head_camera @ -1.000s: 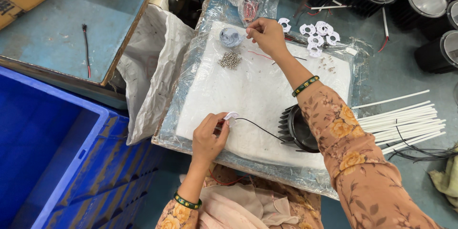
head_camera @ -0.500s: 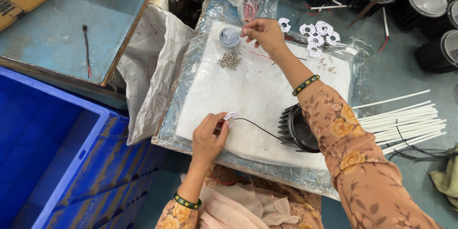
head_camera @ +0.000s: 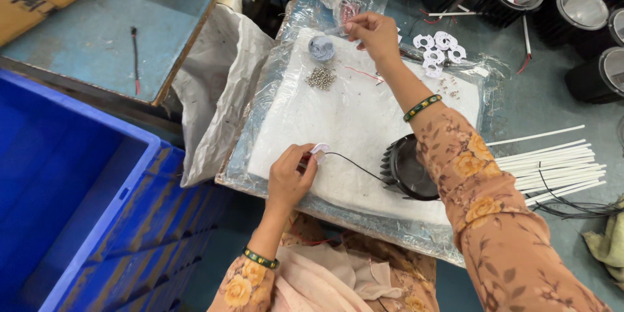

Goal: The person assembles LED light fixtures by inserting a white plastic rod into a black heat sink, securing it with a screwdriver, and then attaching an LED module with wires to a metal housing. The person uses a screwdriver to fasten components and threads wires through the assembly.

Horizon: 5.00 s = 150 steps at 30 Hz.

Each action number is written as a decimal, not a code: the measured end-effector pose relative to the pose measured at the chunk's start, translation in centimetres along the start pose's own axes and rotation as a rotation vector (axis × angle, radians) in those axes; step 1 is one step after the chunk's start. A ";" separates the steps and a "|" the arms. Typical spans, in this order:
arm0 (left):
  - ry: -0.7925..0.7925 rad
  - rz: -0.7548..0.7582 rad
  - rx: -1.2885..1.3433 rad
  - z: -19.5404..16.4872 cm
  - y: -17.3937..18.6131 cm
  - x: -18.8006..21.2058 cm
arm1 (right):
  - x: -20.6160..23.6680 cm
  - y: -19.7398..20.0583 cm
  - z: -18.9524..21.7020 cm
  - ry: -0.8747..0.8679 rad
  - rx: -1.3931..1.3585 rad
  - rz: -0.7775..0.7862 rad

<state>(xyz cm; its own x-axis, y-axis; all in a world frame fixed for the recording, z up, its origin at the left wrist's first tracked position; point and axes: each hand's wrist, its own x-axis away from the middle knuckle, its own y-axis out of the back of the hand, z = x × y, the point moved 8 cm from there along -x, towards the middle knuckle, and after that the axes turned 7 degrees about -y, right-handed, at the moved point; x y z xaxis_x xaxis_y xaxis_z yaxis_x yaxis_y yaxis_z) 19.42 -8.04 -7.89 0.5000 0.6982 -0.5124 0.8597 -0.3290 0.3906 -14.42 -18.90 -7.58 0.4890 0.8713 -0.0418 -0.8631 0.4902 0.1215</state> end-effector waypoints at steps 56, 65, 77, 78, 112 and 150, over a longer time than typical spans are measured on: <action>0.559 0.358 0.797 -10.1 -1.1 9.4 | 40.8 0.8 9.1 0.116 0.206 0.022; 0.569 0.367 0.842 -9.9 -1.5 9.5 | 40.4 0.8 10.3 0.178 0.350 -0.003; 0.566 0.369 0.877 -9.7 -1.7 9.8 | 40.3 0.3 10.5 0.198 0.385 -0.019; 0.568 0.369 0.887 -9.6 -1.7 9.8 | 40.4 0.3 10.6 0.206 0.389 -0.022; 0.678 0.393 0.943 -8.9 -2.4 9.9 | 42.6 -1.0 15.2 0.798 0.822 -0.019; 0.681 0.340 1.200 -6.1 -3.9 10.6 | 41.9 -2.8 14.9 0.748 1.039 0.186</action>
<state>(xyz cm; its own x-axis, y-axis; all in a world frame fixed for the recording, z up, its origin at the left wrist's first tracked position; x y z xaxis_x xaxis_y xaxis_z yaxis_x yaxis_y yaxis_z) 20.70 4.51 -10.22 0.8457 0.5289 0.0705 0.4474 -0.6309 -0.6339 10.36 15.94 5.13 -0.1071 0.8908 -0.4416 -0.2429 0.4072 0.8804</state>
